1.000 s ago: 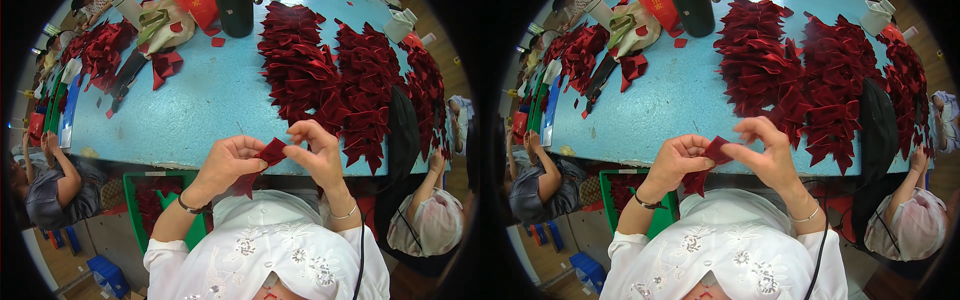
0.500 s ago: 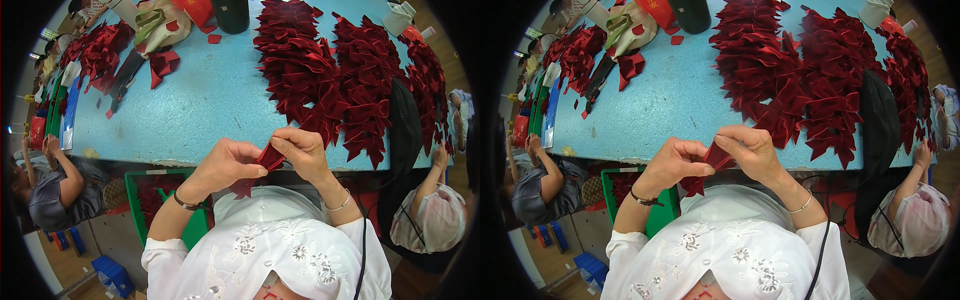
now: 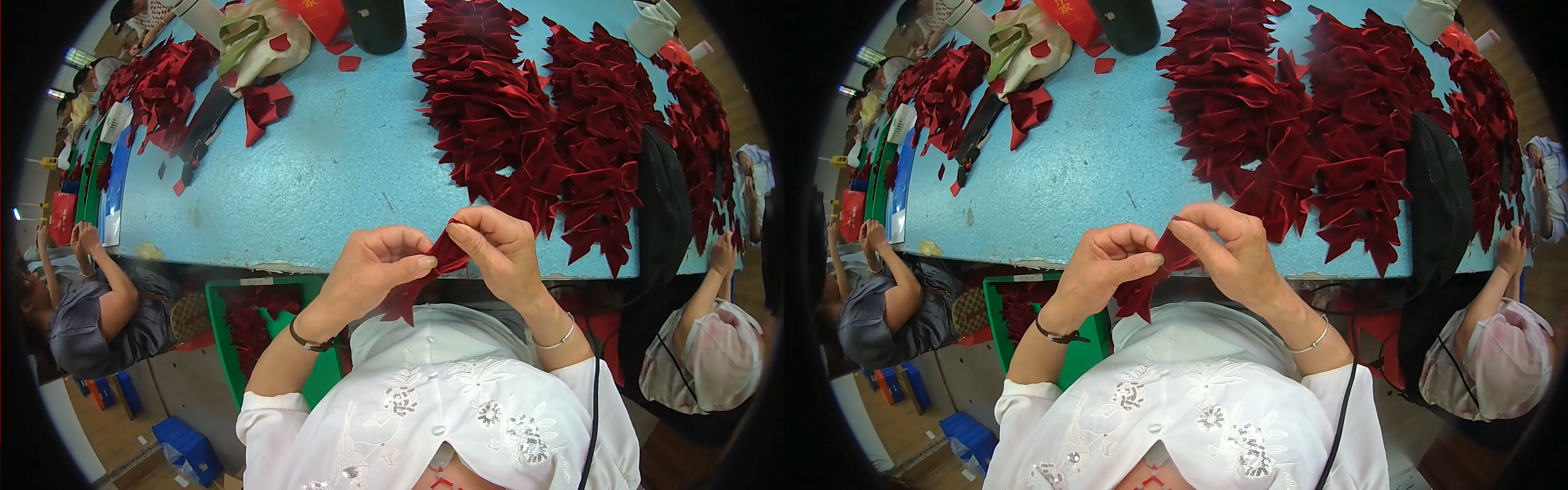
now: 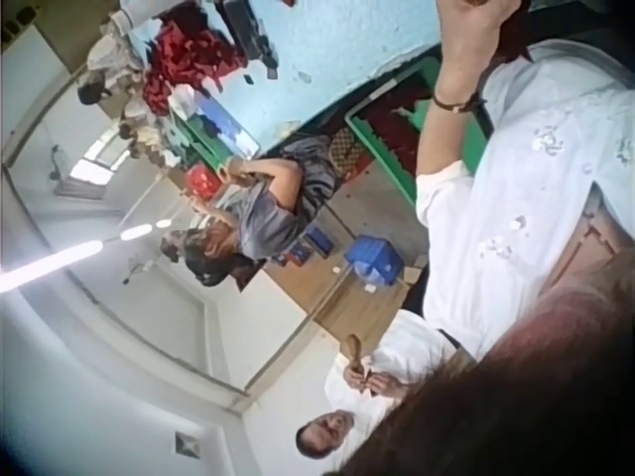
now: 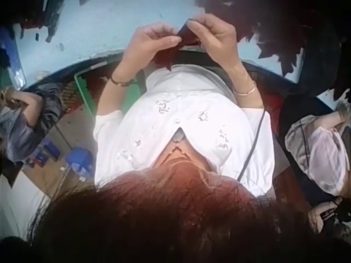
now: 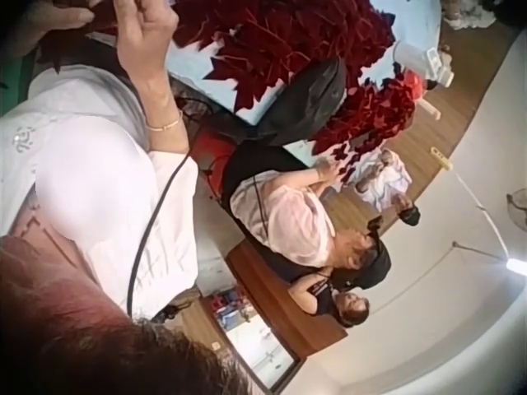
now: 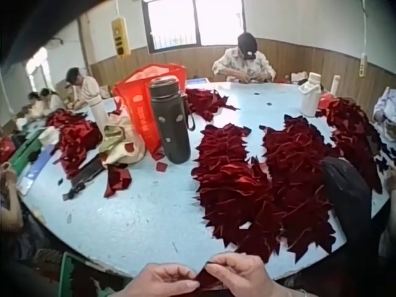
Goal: Manually folding and shaping red fabric strips into decorative bows in a workshop setting.
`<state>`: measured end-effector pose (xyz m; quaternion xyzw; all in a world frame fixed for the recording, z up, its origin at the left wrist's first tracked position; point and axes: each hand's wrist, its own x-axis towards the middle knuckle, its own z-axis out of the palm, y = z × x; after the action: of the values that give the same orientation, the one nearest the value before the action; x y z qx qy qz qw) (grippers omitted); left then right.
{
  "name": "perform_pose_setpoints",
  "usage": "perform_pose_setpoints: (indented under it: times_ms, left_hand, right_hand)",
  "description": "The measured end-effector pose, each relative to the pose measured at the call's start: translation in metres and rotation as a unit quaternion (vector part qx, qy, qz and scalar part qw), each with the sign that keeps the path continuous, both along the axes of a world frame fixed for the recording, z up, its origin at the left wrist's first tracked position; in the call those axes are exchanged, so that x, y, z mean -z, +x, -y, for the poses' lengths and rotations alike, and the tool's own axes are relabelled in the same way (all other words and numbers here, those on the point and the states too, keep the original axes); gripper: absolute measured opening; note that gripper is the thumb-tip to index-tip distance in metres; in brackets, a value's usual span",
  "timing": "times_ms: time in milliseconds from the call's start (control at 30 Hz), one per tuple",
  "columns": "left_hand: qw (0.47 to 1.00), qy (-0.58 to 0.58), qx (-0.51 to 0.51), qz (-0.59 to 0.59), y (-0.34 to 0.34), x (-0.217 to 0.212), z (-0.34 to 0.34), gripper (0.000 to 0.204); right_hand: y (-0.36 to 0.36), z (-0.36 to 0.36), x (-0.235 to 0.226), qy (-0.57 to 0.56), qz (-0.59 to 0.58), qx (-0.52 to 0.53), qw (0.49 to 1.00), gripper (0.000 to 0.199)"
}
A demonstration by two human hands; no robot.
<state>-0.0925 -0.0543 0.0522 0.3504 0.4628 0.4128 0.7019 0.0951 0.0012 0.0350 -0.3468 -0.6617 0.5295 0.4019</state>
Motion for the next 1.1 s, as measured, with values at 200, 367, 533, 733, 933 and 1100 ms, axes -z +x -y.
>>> perform_pose_setpoints:
  times_ms: [200, 367, 533, 733, 933, 1100]
  left_hand:
    - [0.998, 0.01, 0.037, 0.042, -0.006, 0.004, -0.003, 0.012]
    - [0.996, 0.02, 0.066, 0.047, -0.01, 0.005, -0.005, 0.016]
    - [0.998, -0.004, 0.036, 0.06, -0.011, 0.004, -0.007, 0.017]
    - [0.999, -0.007, 0.015, 0.04, -0.014, 0.009, -0.009, 0.017]
    - [0.994, -0.011, 0.017, 0.11, -0.017, 0.015, -0.011, 0.018]
    - [0.993, -0.027, 0.026, 0.116, -0.016, 0.013, -0.015, 0.019]
  right_hand:
    - [0.0, -0.001, 0.009, 0.003, -0.016, -0.005, 1.0, 0.013]
    - [-0.003, -0.005, 0.018, 0.088, -0.033, -0.014, 0.995, 0.011]
    - [0.004, -0.004, 0.008, -0.099, -0.029, -0.049, 0.993, 0.014]
    - [0.009, -0.013, 0.018, -0.072, -0.147, -0.133, 0.978, 0.03]
    - [0.01, -0.014, 0.02, -0.152, -0.164, -0.15, 0.963, 0.029]
    - [0.014, -0.018, 0.021, -0.21, -0.182, -0.165, 0.946, 0.025]
